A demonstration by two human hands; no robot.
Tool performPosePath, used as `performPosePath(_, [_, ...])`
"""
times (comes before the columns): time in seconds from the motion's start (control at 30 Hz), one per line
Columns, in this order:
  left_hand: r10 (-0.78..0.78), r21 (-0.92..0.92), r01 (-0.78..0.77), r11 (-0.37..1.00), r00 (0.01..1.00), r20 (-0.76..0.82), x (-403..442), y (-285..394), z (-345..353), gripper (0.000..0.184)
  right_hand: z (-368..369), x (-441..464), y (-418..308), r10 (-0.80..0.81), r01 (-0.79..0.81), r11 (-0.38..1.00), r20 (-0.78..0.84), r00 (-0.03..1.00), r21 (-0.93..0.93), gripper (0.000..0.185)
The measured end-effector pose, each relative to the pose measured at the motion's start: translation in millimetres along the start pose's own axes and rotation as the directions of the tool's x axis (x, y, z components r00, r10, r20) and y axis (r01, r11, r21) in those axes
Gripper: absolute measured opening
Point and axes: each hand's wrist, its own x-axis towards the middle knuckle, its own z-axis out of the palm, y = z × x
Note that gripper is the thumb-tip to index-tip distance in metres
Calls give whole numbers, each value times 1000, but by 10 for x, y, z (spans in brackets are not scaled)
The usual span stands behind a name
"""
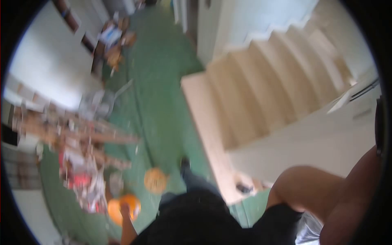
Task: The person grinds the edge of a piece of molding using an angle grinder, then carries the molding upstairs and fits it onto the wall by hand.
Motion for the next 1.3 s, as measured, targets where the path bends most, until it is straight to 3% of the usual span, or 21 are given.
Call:
performPosePath(0.07, [-247, -449, 427, 785, 880, 405, 423, 739, 679, 47, -85, 64, 352, -9, 8, 996, -14, 1000, -88, 40])
performPosePath(0.1, [-235, 91, 219, 972, 844, 483, 582, 840, 887, 48, -125, 121, 491, 11, -12, 993, -7, 1000, -120, 40])
performPosePath(0.13, [-221, 548, -154, 822, 801, 557, 444, 1532, 1184, 49, -69, 88, 556, 27, -27, 988, -8, 1000, -149, 40])
performPosePath(0.2, [21, 392, -307, 867, 809, 587, 743, 2331, 1490, 39, -122, 133, 904, 58, -63, 974, -28, 998, -217, 40])
performPosePath(0.27, [283, 590, -565, 577, 816, 504, 1621, 2506, 1604, 34, -51, 264, 1150, 74, -88, 957, -62, 995, -277, 40])
performPosePath(0.3, [52, 562, -264, 784, 930, 365, 1801, 2829, 1571, 35, -66, 298, 1346, 100, -124, 947, -97, 990, -296, 40])
performPosePath(0.4, [380, 465, -715, 523, 683, 623, 2772, 3806, 1682, 35, -163, 321, 2277, 168, -225, 905, -183, 969, -361, 39])
performPosePath(0.43, [179, 238, -337, 911, 843, 508, 3179, 3937, 1727, 35, -132, 335, 2504, 179, -253, 880, -212, 961, -402, 39])
performPosePath(0.5, [128, 108, -214, 971, 846, 517, 3757, 4674, 1813, 35, -215, 229, 3230, 273, -408, 799, -338, 901, -442, 39])
performPosePath(0.57, [80, 553, -315, 772, 910, 407, 3996, 5612, 1950, 32, -275, -45, 4057, 470, -683, 615, -512, 719, -394, 39])
performPosePath(0.63, [-315, 62, 360, 931, 704, 636, 4294, 6731, 2156, 21, -167, -468, 4968, 734, -906, 314, -533, 421, -283, 39])
performPosePath(0.67, [-93, 357, -203, 912, 745, 660, 4447, 7128, 2453, 22, -24, -788, 5256, 833, -936, 181, -459, 308, -300, 38])
performPosePath(0.7, [112, 525, -676, 517, 662, 741, 4630, 7590, 2754, 23, 145, -1175, 5436, 931, -965, -1, -353, 95, -263, 41])
performPosePath(0.73, [217, 507, -856, -102, 478, 851, 4776, 8042, 3038, 24, 327, -1677, 5488, 983, -912, -27, -176, 50, -409, 43])
performPosePath(0.77, [340, 476, -876, -80, 425, 839, 4876, 8501, 3402, 31, 502, -1965, 5441, 987, -909, -127, -138, -78, -397, 41])
performPosePath(0.9, [361, 511, -758, 405, 647, 672, 4345, 10623, 4993, 31, 765, -2790, 4623, 899, -866, -435, -57, -435, -248, 30])
performPosePath(0.97, [424, 422, -841, 338, 537, 730, 3816, 11535, 5675, 29, 585, -2927, 4393, 810, -793, -586, -149, -568, -165, 27])
performPosePath(1.07, [400, 182, -748, 638, 524, 752, 3375, 11995, 6326, 30, 304, -3030, 4310, 696, -710, -703, -228, -680, -28, 27])
performPosePath(1.1, [330, 272, -783, 560, 512, 793, 3232, 12020, 6350, 30, 165, -3025, 4298, 662, -682, -731, -226, -714, 13, 28])
performPosePath(1.2, [110, 445, -774, 450, 543, 833, 2851, 11879, 6363, 34, -294, -3245, 4740, 710, -711, -703, -80, -699, -21, 29])
performPosePath(1.3, [-311, 531, -773, 347, 440, 843, 2447, 12180, 6360, 41, -730, -3518, 5469, 882, -880, -470, -19, -470, -67, 31])
